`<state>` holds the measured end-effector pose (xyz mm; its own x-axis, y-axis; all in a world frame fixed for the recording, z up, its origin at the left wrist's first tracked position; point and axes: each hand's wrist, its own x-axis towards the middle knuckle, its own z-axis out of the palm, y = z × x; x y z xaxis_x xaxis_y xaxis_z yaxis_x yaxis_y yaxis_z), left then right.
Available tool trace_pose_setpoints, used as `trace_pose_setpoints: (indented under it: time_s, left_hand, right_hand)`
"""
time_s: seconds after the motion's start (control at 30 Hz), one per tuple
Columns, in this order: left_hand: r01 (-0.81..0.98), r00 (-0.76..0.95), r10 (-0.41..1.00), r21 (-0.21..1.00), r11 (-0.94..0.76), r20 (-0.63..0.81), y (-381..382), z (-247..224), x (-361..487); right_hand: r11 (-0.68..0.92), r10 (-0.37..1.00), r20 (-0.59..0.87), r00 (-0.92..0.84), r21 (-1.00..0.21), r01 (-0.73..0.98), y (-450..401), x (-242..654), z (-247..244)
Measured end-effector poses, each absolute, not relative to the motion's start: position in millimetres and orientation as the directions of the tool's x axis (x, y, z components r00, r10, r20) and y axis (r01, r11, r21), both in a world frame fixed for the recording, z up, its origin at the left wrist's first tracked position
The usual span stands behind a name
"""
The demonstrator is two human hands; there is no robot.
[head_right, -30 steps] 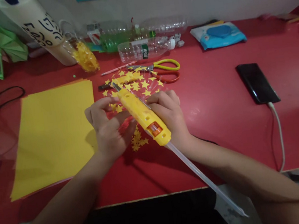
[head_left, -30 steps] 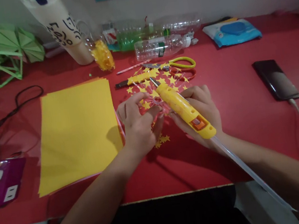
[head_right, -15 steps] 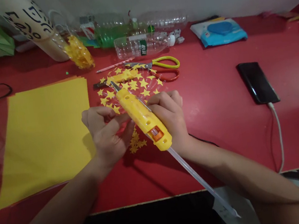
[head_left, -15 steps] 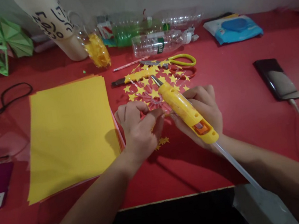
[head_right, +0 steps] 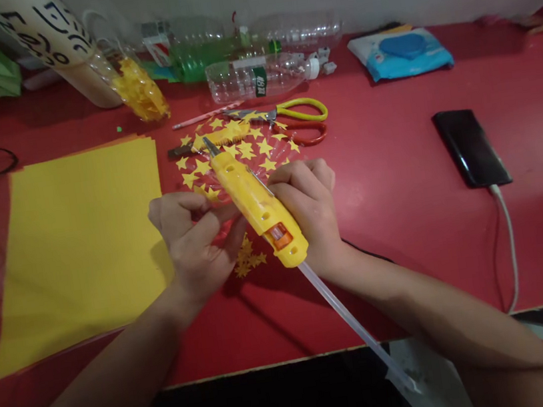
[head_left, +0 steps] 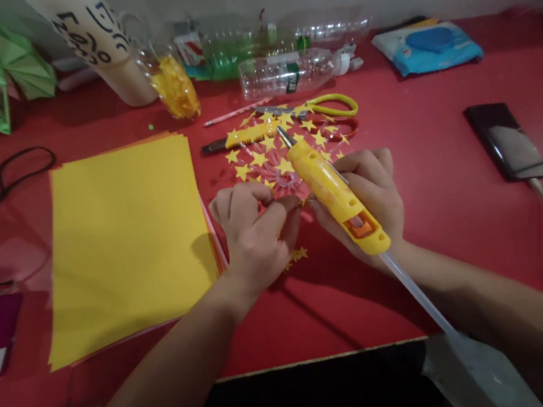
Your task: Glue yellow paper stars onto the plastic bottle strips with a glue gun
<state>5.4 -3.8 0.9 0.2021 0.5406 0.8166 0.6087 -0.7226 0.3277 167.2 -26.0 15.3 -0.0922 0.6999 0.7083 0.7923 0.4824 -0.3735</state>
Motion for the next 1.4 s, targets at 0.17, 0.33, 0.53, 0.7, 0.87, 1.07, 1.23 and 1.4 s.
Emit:
trace_pose_setpoints:
  time_s: [0.17,0.33,0.53,0.7,0.87,1.07,1.23,1.4]
  left_hand:
    - [0.608,0.208,0.538,0.323,-0.725,0.817,-4.5,1.5,5.8]
    - [0.617,0.196,0.544,0.329,-0.715,0.816,-5.1,2.2,6.8]
    - [0.64,0.174,0.556,0.335,-0.691,0.813,-5.1,3.0,8.3]
    - [0.653,0.187,0.558,0.322,-0.686,0.809,-5.1,3.0,8.2]
    - [0.655,0.187,0.59,0.347,-0.671,0.786,-5.7,2.7,7.0]
    - [0.602,0.213,0.597,0.377,-0.704,0.774,-4.6,0.3,3.2]
    - [0.607,0.211,0.574,0.354,-0.711,0.791,-4.5,0.8,2.1]
    - [0.632,0.194,0.624,0.39,-0.67,0.757,-6.2,1.0,3.0]
  right_hand:
    - [0.485,0.713,0.691,-0.12,-0.362,0.796,-26.1,168.5,15.9]
    - [0.497,0.699,0.706,-0.112,-0.367,0.787,-25.4,168.2,14.9]
    - [0.478,0.694,0.714,-0.092,-0.362,0.8,-24.1,166.5,14.3]
    - [0.502,0.675,0.732,-0.088,-0.368,0.783,-22.6,166.5,12.3]
    - [0.499,0.685,0.725,-0.074,-0.393,0.772,-24.6,168.5,14.4]
    - [0.6,0.594,0.79,-0.153,-0.308,0.738,-26.1,168.3,16.1]
    - [0.629,0.562,0.808,-0.178,-0.277,0.727,-24.2,166.1,12.3]
    - [0.64,0.567,0.804,-0.18,-0.292,0.711,-24.1,166.4,10.9]
